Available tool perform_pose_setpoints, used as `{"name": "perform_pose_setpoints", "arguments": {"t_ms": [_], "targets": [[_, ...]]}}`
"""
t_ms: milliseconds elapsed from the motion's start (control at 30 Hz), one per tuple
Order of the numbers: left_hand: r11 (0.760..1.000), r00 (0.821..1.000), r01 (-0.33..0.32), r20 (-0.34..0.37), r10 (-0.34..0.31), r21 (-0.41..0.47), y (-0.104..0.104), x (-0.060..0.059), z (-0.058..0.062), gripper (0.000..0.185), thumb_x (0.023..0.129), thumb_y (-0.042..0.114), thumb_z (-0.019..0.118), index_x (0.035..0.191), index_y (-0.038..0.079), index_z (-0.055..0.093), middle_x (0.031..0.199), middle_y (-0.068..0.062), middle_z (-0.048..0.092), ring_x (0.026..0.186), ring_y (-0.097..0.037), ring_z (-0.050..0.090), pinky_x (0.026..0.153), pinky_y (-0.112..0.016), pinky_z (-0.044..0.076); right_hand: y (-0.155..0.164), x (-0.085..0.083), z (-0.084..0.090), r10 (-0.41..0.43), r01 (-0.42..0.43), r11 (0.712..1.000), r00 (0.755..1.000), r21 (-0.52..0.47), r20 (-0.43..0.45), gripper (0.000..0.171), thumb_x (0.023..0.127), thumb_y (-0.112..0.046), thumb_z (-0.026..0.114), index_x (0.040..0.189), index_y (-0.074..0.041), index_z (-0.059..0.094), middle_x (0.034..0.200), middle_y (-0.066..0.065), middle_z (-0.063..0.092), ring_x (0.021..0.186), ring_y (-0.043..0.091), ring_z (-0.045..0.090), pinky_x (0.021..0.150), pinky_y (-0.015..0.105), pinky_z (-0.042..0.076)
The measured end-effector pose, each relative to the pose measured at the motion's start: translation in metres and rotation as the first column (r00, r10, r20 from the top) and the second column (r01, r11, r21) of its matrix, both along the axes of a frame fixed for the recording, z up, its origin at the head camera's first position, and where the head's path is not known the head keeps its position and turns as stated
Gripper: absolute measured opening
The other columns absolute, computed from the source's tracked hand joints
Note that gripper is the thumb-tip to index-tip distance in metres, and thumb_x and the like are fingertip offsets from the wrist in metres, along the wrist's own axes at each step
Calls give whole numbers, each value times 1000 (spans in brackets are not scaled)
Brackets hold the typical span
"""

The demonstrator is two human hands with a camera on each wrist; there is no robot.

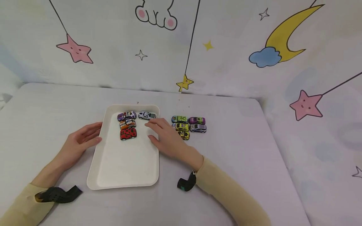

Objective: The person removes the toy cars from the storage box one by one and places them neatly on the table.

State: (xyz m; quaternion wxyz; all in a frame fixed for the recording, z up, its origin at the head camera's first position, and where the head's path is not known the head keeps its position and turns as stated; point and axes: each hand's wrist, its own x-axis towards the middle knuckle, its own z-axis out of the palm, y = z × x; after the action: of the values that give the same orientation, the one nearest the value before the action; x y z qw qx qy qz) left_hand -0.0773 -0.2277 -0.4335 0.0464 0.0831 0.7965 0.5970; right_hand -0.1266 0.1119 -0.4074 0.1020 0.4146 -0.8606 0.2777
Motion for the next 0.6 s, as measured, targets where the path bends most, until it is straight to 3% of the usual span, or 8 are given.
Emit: {"name": "perform_pose_setpoints", "arguments": {"t_ms": [133, 367, 600], "targets": [[1000, 1000, 2, -2, -2, 12, 1, 1, 0, 55, 99, 16, 65, 149, 7, 44, 153, -15, 46, 128, 8, 48, 100, -7, 43, -10, -14, 8, -22, 16, 992, 999, 129, 38, 40, 95, -15, 69, 132, -4, 60, 132, 10, 59, 122, 24, 54, 103, 37, 50], [1000, 1000, 1, 0, -1, 15, 3, 2, 2, 55, 98, 15, 65, 149, 8, 45, 153, -16, 46, 128, 8, 48, 100, -7, 42, -19, -36, 14, -61, 47, 968, 997, 247, 48, 43, 95, -12, 68, 135, 0, 58, 132, 13, 57, 122, 27, 52, 105, 38, 48], [1000, 1000, 2, -6, -2, 15, 3, 2, 4, 55, 99, 15, 65, 149, 6, 44, 153, -18, 44, 128, 8, 48, 100, -6, 42, -30, -53, 19, -53, 79, 897, 996, 436, -70, 43, 96, -13, 66, 136, 0, 57, 134, 13, 57, 123, 26, 52, 109, 35, 45]]}}
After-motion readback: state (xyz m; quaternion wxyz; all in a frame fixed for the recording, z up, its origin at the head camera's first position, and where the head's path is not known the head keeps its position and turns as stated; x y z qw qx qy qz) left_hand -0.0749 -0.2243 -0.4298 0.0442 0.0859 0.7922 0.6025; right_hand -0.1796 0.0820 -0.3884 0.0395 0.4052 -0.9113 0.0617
